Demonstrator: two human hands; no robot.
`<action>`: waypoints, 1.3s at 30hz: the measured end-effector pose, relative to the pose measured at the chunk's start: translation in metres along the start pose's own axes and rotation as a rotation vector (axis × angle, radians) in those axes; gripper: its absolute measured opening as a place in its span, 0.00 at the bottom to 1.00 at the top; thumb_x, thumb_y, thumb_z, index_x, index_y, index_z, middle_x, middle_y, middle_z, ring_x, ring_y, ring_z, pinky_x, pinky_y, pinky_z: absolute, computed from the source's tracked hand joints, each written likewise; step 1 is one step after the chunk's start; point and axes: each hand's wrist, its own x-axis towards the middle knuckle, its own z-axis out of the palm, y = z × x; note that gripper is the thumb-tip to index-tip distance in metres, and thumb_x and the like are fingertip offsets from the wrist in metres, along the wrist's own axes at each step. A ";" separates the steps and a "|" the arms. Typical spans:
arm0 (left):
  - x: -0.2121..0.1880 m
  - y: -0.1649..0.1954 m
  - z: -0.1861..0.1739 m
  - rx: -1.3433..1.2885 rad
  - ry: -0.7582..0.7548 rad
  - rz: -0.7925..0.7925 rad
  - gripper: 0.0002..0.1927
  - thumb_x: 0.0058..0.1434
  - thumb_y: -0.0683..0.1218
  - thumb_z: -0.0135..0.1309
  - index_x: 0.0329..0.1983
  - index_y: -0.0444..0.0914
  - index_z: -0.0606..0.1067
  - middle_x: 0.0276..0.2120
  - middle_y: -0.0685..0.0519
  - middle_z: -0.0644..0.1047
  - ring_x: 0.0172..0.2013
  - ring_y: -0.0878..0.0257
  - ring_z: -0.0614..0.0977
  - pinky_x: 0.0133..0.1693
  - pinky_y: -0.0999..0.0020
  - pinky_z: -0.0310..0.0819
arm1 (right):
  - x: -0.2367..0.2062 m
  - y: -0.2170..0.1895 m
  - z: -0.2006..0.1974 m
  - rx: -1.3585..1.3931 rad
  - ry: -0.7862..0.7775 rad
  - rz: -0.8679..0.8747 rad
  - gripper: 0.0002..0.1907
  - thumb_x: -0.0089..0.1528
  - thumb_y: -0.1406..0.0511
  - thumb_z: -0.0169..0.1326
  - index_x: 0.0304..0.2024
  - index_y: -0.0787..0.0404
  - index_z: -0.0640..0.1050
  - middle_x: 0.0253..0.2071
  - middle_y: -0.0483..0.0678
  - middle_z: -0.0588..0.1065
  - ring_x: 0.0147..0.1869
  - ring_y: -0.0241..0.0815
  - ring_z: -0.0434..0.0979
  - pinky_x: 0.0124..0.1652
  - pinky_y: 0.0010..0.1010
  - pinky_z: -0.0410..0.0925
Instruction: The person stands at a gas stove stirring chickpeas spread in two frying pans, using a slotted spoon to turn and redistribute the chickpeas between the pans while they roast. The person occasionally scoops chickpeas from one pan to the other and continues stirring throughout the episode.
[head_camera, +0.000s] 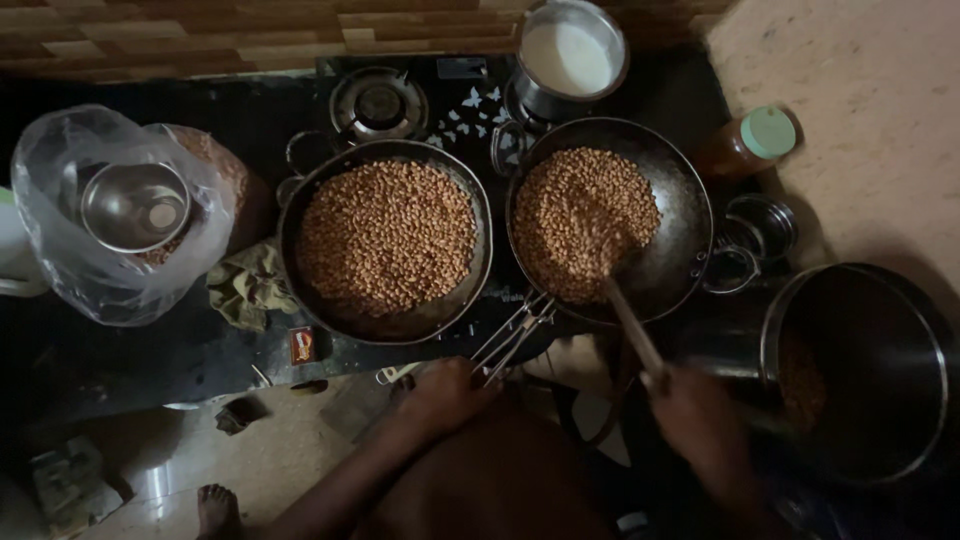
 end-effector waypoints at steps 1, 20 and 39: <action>0.000 0.000 0.002 -0.006 -0.001 -0.016 0.24 0.58 0.63 0.59 0.36 0.37 0.82 0.35 0.40 0.82 0.40 0.42 0.84 0.45 0.48 0.77 | 0.013 -0.008 0.009 0.181 0.017 0.045 0.19 0.68 0.54 0.53 0.40 0.62 0.82 0.29 0.57 0.80 0.32 0.54 0.82 0.37 0.46 0.74; 0.000 0.002 0.009 0.004 0.123 0.026 0.25 0.58 0.62 0.61 0.26 0.34 0.80 0.30 0.38 0.81 0.35 0.40 0.83 0.42 0.48 0.77 | -0.024 0.046 0.018 -0.012 0.526 0.216 0.09 0.64 0.67 0.56 0.46 0.64 0.81 0.38 0.57 0.79 0.41 0.53 0.81 0.41 0.43 0.73; 0.001 -0.003 0.007 -0.088 0.050 0.091 0.18 0.57 0.58 0.60 0.33 0.38 0.82 0.29 0.41 0.82 0.32 0.44 0.85 0.39 0.52 0.79 | -0.029 0.051 -0.012 -0.136 0.047 0.218 0.12 0.68 0.60 0.50 0.44 0.58 0.80 0.39 0.50 0.81 0.41 0.43 0.85 0.43 0.36 0.78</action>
